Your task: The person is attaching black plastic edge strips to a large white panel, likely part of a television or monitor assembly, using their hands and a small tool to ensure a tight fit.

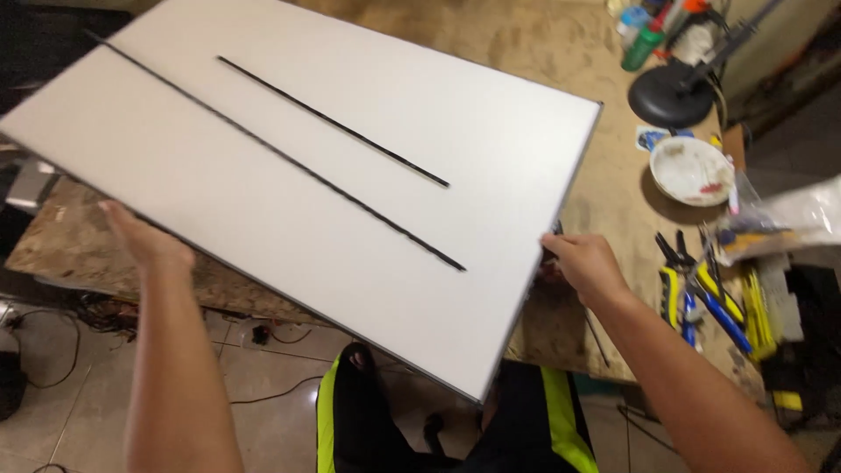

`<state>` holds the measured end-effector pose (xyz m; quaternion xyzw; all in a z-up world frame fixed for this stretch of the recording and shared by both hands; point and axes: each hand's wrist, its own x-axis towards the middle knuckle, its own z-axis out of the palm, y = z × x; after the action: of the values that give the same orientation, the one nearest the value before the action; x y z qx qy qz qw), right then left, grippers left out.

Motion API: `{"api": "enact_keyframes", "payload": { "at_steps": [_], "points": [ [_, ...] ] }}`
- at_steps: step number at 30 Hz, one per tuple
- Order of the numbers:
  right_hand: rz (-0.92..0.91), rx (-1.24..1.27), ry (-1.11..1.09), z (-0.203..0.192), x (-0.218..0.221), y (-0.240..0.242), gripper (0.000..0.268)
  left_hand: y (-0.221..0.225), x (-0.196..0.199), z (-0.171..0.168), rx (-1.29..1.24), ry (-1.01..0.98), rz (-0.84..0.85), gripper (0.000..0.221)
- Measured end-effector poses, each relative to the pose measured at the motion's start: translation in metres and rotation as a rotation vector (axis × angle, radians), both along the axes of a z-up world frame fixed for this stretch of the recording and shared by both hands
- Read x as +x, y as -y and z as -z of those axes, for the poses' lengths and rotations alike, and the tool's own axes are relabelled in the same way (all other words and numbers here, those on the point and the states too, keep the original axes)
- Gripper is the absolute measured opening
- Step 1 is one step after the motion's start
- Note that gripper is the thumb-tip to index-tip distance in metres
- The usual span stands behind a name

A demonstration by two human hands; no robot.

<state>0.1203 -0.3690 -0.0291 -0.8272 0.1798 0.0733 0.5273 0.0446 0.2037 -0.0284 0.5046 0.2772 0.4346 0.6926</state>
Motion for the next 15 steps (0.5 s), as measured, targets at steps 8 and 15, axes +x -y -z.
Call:
{"api": "enact_keyframes", "payload": {
  "at_steps": [8, 15],
  "points": [
    [-0.162, 0.118, -0.096, -0.029, -0.006, 0.002, 0.034, -0.144, 0.01, 0.09, 0.365, -0.209, 0.176, 0.068],
    [-0.407, -0.186, 0.315, 0.013, -0.018, 0.049, 0.018, 0.292, -0.099, -0.04, 1.345, -0.42, 0.48, 0.016]
  ]
}}
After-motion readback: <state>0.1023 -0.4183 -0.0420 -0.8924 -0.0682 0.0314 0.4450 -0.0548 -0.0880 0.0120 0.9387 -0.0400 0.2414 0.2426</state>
